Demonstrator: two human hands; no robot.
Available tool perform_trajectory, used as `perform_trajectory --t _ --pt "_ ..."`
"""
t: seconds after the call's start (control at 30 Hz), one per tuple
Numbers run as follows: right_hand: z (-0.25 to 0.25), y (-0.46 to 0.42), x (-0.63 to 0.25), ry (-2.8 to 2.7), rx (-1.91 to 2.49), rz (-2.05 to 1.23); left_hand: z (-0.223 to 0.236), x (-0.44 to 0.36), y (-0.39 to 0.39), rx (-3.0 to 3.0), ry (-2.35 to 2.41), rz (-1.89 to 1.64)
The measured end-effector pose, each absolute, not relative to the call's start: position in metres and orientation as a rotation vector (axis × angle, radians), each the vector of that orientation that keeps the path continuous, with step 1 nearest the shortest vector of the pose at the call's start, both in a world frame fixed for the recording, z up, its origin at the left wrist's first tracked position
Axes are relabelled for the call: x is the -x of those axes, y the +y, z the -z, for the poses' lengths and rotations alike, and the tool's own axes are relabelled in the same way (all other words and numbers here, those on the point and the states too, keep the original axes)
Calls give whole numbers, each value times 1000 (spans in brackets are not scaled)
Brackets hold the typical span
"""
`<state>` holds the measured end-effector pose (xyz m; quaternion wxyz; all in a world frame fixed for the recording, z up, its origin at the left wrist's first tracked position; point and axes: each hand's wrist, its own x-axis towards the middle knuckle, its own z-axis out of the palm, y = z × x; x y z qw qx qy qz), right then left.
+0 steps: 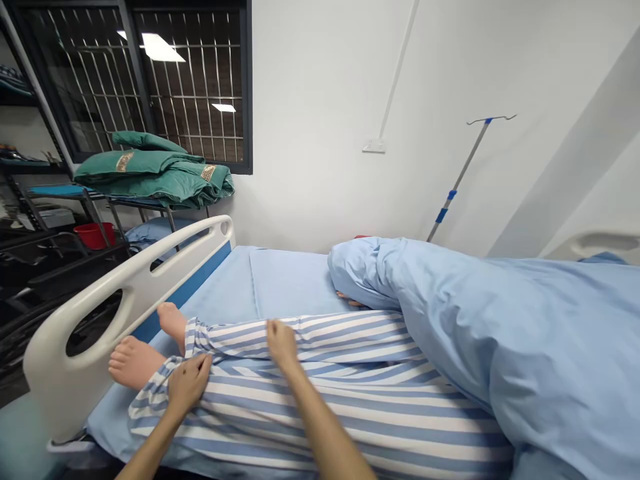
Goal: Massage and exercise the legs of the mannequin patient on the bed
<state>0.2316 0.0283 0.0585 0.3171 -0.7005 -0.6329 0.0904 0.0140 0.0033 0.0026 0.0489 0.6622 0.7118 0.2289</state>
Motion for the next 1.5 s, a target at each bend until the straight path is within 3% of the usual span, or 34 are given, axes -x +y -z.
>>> perform_trajectory --t 0.13,0.27,0.5,0.7,0.8,1.03,1.27,1.5 --pt "-41 1 -116 -1713 1395 -468 3 -3 6 -1999 2155 -682" --pt "-18 -4 -75 -1526 1365 -574 4 2 10 -1887 2173 -726" --pt "-7 2 -77 -1436 1440 -531 7 4 11 -1756 2105 -863" --pt "-12 5 -76 -1376 1387 -625 -19 -9 25 -1397 1582 -1281" --pt "-10 8 -79 -1335 1380 -674 -29 -23 30 -1113 1540 -1455" --pt "-6 9 -78 -1309 1413 -635 -2 -22 28 -1405 1632 -1379" --pt "-9 8 -80 -1340 1451 -590 -5 -24 28 -1476 1701 -1331" --pt "-37 3 -103 -1673 1516 -465 -3 -29 25 -1538 1666 -1318"
